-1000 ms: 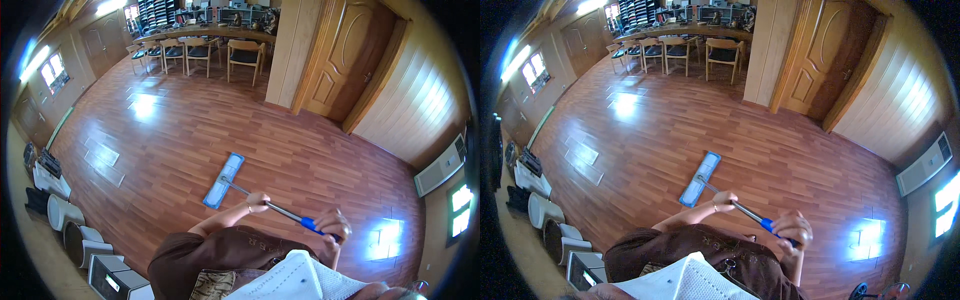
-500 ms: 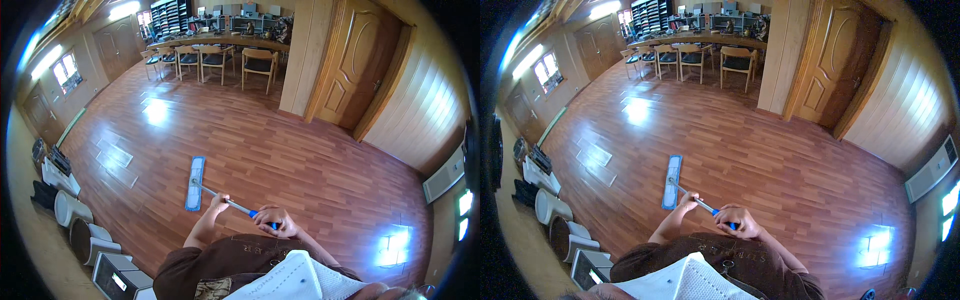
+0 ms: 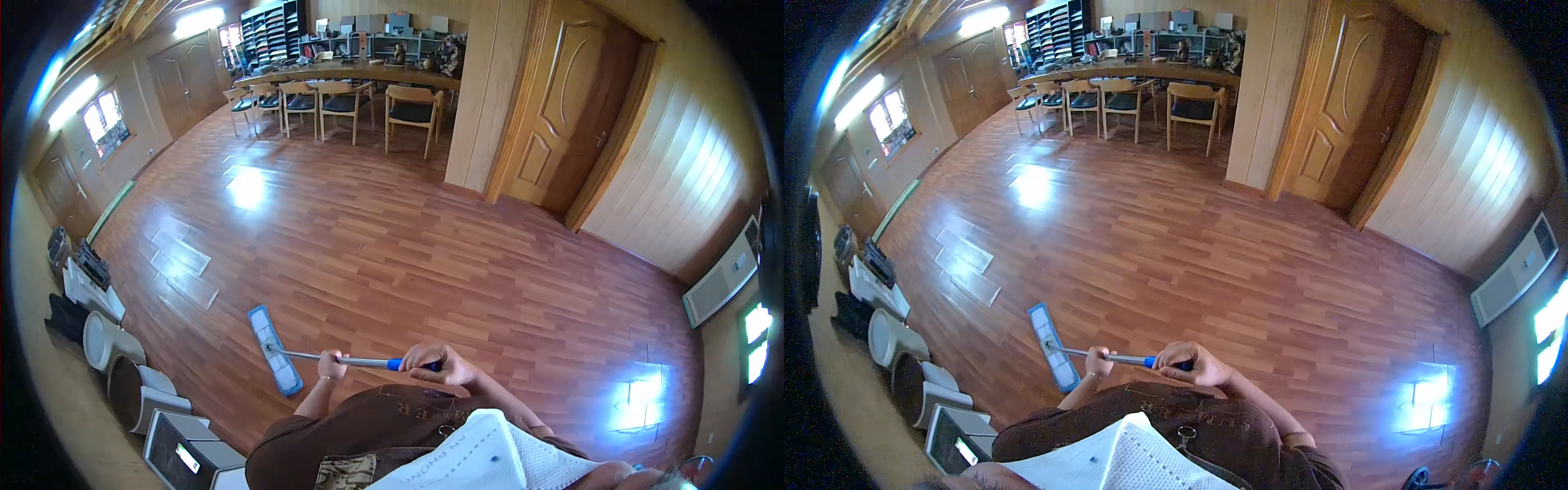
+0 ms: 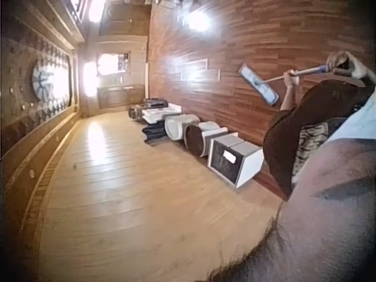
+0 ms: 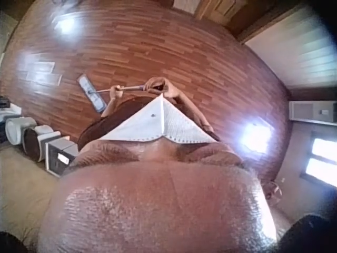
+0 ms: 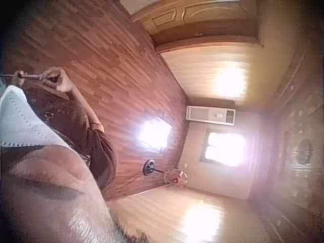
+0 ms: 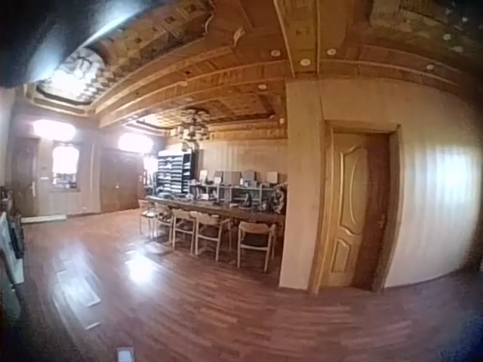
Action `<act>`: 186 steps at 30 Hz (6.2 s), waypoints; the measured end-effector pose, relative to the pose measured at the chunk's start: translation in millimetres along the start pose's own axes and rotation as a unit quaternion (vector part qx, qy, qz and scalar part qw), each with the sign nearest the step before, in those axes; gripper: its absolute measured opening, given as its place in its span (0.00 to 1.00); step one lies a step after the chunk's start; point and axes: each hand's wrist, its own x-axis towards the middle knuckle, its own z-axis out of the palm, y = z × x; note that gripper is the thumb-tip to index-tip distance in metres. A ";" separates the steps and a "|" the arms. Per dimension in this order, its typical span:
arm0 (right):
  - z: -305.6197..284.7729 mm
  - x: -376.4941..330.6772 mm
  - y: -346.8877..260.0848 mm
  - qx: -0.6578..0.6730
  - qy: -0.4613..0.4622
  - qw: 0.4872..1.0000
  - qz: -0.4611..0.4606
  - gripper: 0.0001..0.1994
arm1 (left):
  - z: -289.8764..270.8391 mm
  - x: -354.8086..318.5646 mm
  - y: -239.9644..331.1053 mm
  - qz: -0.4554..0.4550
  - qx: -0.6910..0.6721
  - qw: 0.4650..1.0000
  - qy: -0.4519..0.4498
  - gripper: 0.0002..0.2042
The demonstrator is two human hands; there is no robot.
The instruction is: Mopping the wooden floor of an office room using a flat mop.
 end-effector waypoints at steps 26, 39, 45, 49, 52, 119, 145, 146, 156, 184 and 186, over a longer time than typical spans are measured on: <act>59.1 -336.6 -246.4 -0.311 0.299 0.899 -0.075 0.12 | 271.1 -243.6 244.7 0.336 0.132 0.862 -0.357 0.20; 109.4 -400.0 -311.9 -0.510 0.322 0.726 -0.329 0.16 | 262.4 -366.8 334.2 0.349 0.061 0.765 -0.537 0.09; 147.2 -380.2 -311.6 -0.421 0.264 0.784 -0.372 0.18 | 187.4 -396.1 314.2 0.284 0.104 0.836 -0.458 0.10; 162.6 -367.3 -304.2 -0.310 0.147 0.871 -0.351 0.19 | 122.5 -417.6 301.9 0.233 0.108 0.894 -0.367 0.08; 175.4 -353.4 -293.4 -0.229 0.074 0.905 -0.350 0.18 | 86.1 -435.0 284.3 0.233 0.124 0.927 -0.266 0.08; 146.0 -413.1 -220.0 -0.216 -0.165 0.960 -0.069 0.19 | 25.0 -519.1 550.8 0.142 -0.270 0.881 -0.362 0.48; 273.6 -368.8 56.9 -0.271 0.373 0.865 0.197 0.09 | -102.0 -357.3 470.3 0.415 -0.374 0.723 -0.406 0.15; 276.1 -356.8 60.5 -0.271 0.409 0.848 0.201 0.09 | -105.4 -336.5 468.1 0.406 -0.358 0.709 -0.451 0.14; 275.9 -340.1 53.7 -0.296 0.647 0.632 0.306 0.08 | -42.4 -185.7 497.1 0.275 -0.316 0.539 -0.731 0.13; 199.2 -357.6 29.9 -0.387 0.689 0.431 0.435 0.16 | 36.8 -111.9 550.1 0.255 -0.240 0.412 -0.841 0.09; 204.7 -340.7 25.9 -0.351 0.674 0.478 0.441 0.15 | -3.8 -116.8 550.4 0.271 -0.231 0.437 -0.826 0.09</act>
